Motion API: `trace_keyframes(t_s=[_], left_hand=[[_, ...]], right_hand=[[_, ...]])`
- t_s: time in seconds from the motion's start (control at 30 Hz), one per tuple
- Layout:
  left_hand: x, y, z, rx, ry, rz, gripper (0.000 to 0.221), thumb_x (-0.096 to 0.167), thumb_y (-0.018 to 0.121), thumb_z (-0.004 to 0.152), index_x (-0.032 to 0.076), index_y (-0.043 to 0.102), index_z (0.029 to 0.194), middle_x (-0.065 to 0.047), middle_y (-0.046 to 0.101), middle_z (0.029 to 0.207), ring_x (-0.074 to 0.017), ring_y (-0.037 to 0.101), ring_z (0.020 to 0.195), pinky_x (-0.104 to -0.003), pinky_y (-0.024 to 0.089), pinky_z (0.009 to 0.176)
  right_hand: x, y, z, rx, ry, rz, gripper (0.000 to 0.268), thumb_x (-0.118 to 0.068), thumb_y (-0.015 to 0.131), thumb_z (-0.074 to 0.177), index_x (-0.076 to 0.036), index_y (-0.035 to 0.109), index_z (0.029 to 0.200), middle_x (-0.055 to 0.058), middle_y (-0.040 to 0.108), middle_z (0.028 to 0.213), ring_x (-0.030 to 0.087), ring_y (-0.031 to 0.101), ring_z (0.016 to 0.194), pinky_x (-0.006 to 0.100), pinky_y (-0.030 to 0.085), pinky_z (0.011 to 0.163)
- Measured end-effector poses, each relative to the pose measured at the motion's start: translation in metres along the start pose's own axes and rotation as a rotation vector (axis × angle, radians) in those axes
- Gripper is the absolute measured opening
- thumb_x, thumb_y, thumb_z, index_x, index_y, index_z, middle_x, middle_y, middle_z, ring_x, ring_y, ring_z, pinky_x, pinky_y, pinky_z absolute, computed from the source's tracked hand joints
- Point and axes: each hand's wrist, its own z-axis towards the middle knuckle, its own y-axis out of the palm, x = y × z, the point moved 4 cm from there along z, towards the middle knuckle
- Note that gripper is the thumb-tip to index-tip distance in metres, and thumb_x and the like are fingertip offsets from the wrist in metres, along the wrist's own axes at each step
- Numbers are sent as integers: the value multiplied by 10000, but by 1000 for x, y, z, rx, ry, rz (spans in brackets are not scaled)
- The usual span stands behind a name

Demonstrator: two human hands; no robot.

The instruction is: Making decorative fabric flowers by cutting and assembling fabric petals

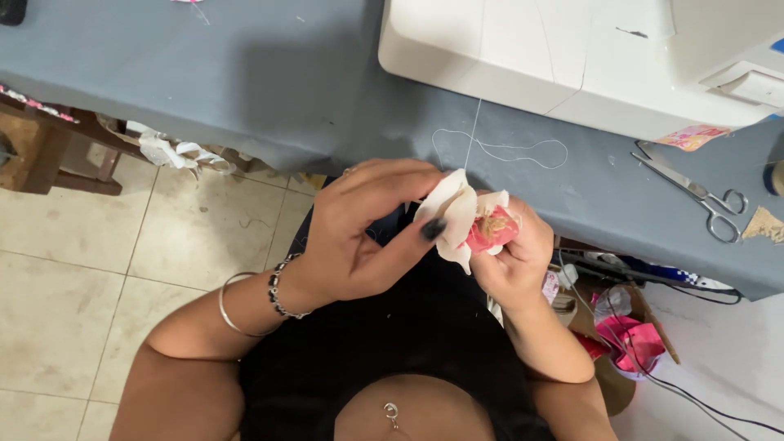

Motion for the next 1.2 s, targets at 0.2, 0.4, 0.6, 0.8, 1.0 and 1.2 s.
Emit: trace_keyframes(t_s=[0.2,0.4,0.6,0.8,1.0,1.2], left_hand=[[18,-11,18,-160,-33,169,199,98,622,1039,35,702,1211,-81,761,953,-208,707,764,-333,555,740],[28,-17,43,-414,37,483,143,67,668,998,89,727,1126,-53,776,984,-254,742,840,-390,529,637],[46,-11,54,-507,243,485,232,-27,704,951,47,711,1170,-99,762,1147,-268,764,989,-391,573,692],[38,-11,66,-517,55,104,262,-7,680,1062,117,634,1288,-25,792,1160,-227,795,991,-319,615,915],[18,-22,43,-342,-134,-38,306,107,630,1037,35,611,1334,-135,740,1263,-233,776,1139,-321,651,1062],[-3,5,2,-126,-128,-13,291,14,742,969,2,675,1253,-161,718,1277,-275,750,1190,-338,617,1094]], right_hand=[[-15,2,1,-94,-15,-132,160,-111,677,912,-49,676,1060,67,725,992,178,681,787,300,520,755],[-24,3,7,-187,-38,-130,191,-193,738,914,-72,669,1044,73,724,1009,180,687,795,288,535,766],[-22,-4,7,-182,-79,-196,411,-431,670,926,-33,658,1027,80,657,896,210,629,727,325,491,703],[-8,-13,0,-173,-39,-122,504,-530,643,915,-54,666,1077,63,688,921,188,671,763,324,518,730],[16,-17,-9,-15,180,79,217,-186,741,858,-121,539,817,31,622,885,144,596,781,292,498,758],[22,-8,0,63,165,222,250,-233,801,894,-92,650,1035,72,700,1075,181,686,994,315,568,920]])
